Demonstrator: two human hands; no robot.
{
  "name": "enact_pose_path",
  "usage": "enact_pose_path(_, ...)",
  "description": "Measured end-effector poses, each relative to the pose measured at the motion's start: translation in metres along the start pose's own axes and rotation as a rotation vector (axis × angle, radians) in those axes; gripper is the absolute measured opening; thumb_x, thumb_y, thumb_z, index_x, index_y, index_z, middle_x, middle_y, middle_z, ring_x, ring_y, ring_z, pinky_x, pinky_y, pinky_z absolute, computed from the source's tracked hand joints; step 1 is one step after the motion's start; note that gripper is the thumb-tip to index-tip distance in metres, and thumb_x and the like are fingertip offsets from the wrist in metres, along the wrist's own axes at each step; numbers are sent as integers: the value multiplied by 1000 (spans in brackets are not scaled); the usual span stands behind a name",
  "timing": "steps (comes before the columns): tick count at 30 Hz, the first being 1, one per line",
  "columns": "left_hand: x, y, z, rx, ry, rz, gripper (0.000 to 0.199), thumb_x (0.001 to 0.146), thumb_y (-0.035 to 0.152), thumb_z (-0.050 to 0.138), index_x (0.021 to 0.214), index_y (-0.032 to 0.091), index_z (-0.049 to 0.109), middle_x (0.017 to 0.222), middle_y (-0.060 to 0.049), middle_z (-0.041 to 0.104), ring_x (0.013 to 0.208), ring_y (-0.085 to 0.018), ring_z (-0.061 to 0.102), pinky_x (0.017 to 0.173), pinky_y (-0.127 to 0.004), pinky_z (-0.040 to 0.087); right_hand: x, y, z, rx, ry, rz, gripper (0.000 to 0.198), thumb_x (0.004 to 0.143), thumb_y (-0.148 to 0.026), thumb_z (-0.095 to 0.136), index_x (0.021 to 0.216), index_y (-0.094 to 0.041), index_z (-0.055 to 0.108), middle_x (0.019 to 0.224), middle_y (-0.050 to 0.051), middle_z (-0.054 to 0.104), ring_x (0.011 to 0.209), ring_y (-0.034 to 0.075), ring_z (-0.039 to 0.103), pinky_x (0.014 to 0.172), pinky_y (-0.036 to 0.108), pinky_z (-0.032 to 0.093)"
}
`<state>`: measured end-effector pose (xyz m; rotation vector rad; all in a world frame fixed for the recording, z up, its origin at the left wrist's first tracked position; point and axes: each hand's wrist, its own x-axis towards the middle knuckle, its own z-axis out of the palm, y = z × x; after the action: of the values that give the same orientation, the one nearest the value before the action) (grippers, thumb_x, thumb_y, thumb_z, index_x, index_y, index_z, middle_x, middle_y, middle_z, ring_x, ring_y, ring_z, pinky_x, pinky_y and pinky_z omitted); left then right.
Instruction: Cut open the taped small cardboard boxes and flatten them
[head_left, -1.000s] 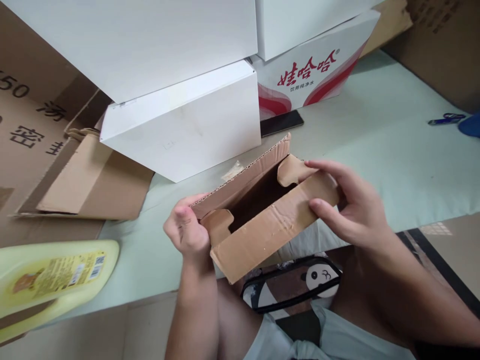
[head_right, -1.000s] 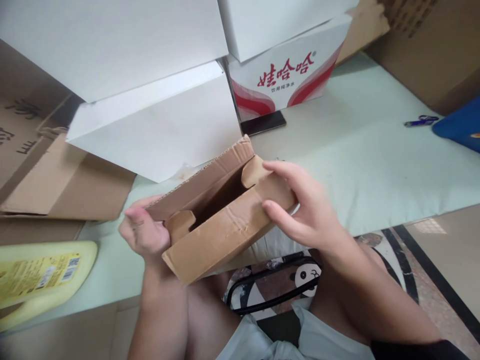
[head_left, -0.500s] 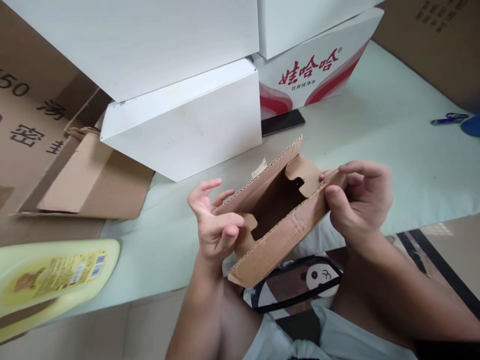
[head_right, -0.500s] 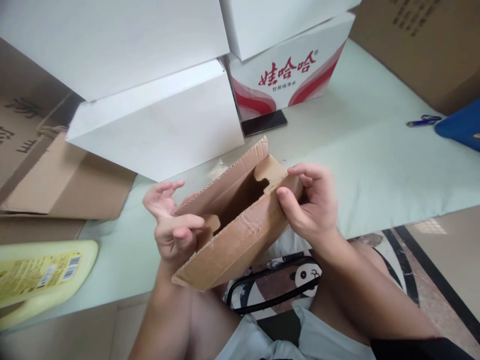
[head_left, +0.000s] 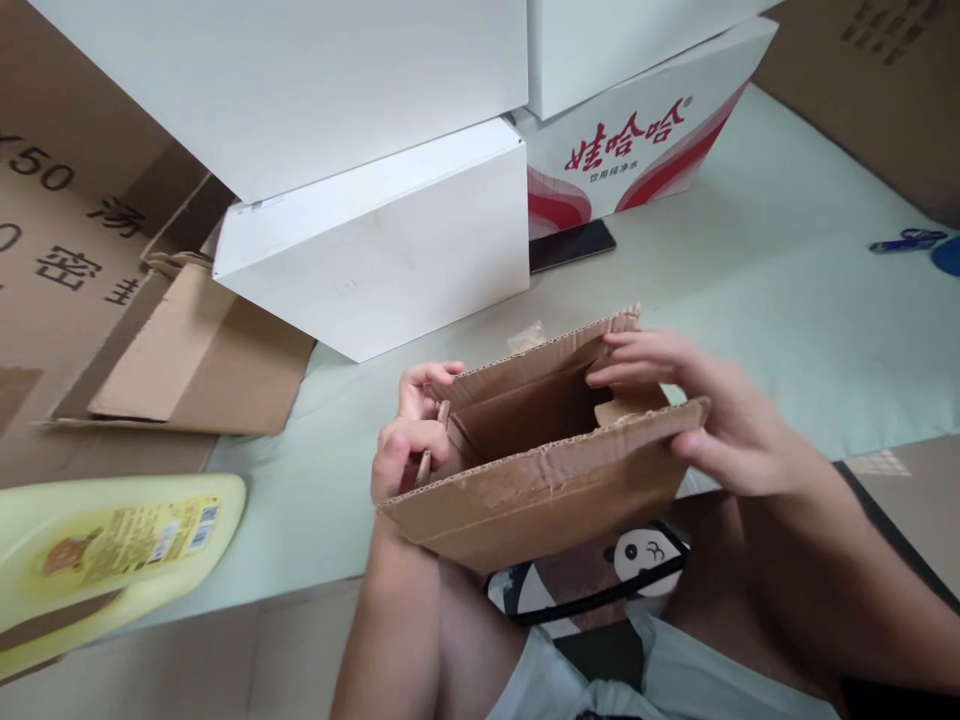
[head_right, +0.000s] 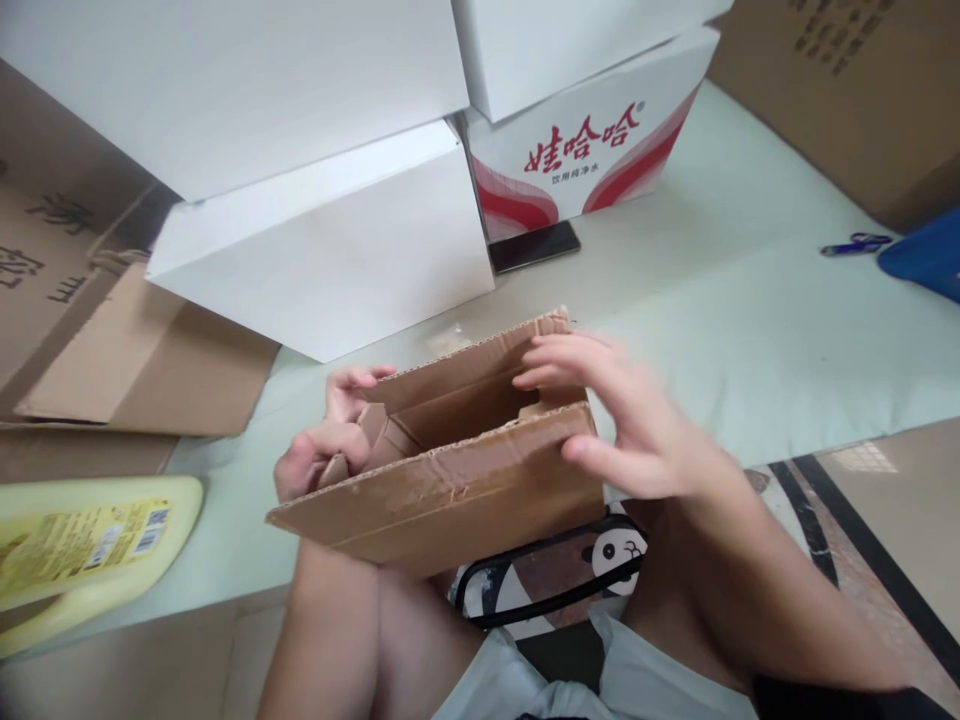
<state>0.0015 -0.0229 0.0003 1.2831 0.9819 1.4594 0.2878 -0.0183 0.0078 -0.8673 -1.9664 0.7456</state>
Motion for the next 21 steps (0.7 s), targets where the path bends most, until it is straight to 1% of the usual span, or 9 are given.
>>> enact_pose_path(3, 2, 6, 6, -117, 78, -41, 69, 88, 60, 62, 42, 17, 31, 108, -9, 57, 123, -34, 58, 108, -49, 55, 2, 0, 2, -136, -148, -50, 48, 94, -67, 57, 125, -31, 67, 118, 7, 79, 133, 38, 62, 122, 64, 24)
enact_pose_path(6, 5, 9, 8, -237, 202, -70, 69, 88, 57, 60, 48, 16, 22, 113, -6, 57, 126, -32, 55, 99, -46, 59, 4, 0, 9, -159, -132, -61, 47, 95, -69, 52, 116, -29, 67, 103, 5, 78, 119, 35, 66, 118, 63, 24)
enact_pose_path(10, 10, 2, 1, -261, 263, -82, 70, 88, 60, 60, 50, 17, 19, 118, -5, 58, 131, -31, 52, 89, -40, 62, 4, 5, 16, -227, 75, -133, 43, 92, -60, 57, 122, -29, 61, 103, 7, 70, 114, 35, 61, 108, 58, 38)
enact_pose_path(13, 14, -7, -4, -260, 253, -96, 63, 87, 67, 58, 50, 20, 38, 123, -7, 61, 135, -32, 53, 86, -38, 62, 2, 12, 22, -292, 346, -64, 39, 89, -50, 63, 122, -29, 56, 99, 8, 59, 109, 35, 57, 99, 56, 47)
enact_pose_path(14, 14, -10, -6, -256, 245, -81, 58, 84, 72, 59, 56, 22, 51, 124, -8, 63, 135, -33, 54, 89, -38, 62, 1, 15, 24, -310, 426, -11, 37, 90, -47, 62, 122, -29, 54, 98, 7, 56, 106, 34, 56, 97, 56, 48)
enact_pose_path(16, 15, -15, -10, -228, 192, -68, 55, 75, 78, 68, 87, 25, 74, 129, -8, 65, 132, -34, 58, 98, -43, 60, 0, 18, 28, -331, 532, 89, 33, 93, -44, 58, 121, -30, 51, 99, 8, 52, 103, 34, 55, 96, 59, 48)
enact_pose_path(18, 15, -17, -16, -197, 96, -115, 75, 62, 71, 85, 125, 32, 71, 136, -8, 65, 130, -35, 61, 105, -48, 57, -2, 20, 30, -339, 568, 140, 31, 95, -44, 55, 123, -30, 50, 101, 8, 53, 104, 34, 55, 99, 63, 47)
enact_pose_path(20, 15, -16, -22, -181, -1, -210, 94, 55, 51, 97, 140, 37, 62, 134, -7, 66, 128, -35, 64, 107, -50, 56, -2, 22, 31, -342, 557, 144, 35, 98, -44, 53, 129, -30, 50, 106, 9, 55, 111, 36, 56, 103, 65, 45)
enact_pose_path(21, 15, -15, -25, -187, -14, -240, 95, 54, 43, 98, 142, 37, 61, 129, -6, 68, 126, -35, 66, 107, -50, 56, -2, 23, 31, -337, 547, 136, 38, 98, -45, 52, 134, -31, 49, 113, 10, 56, 116, 36, 56, 106, 65, 44)
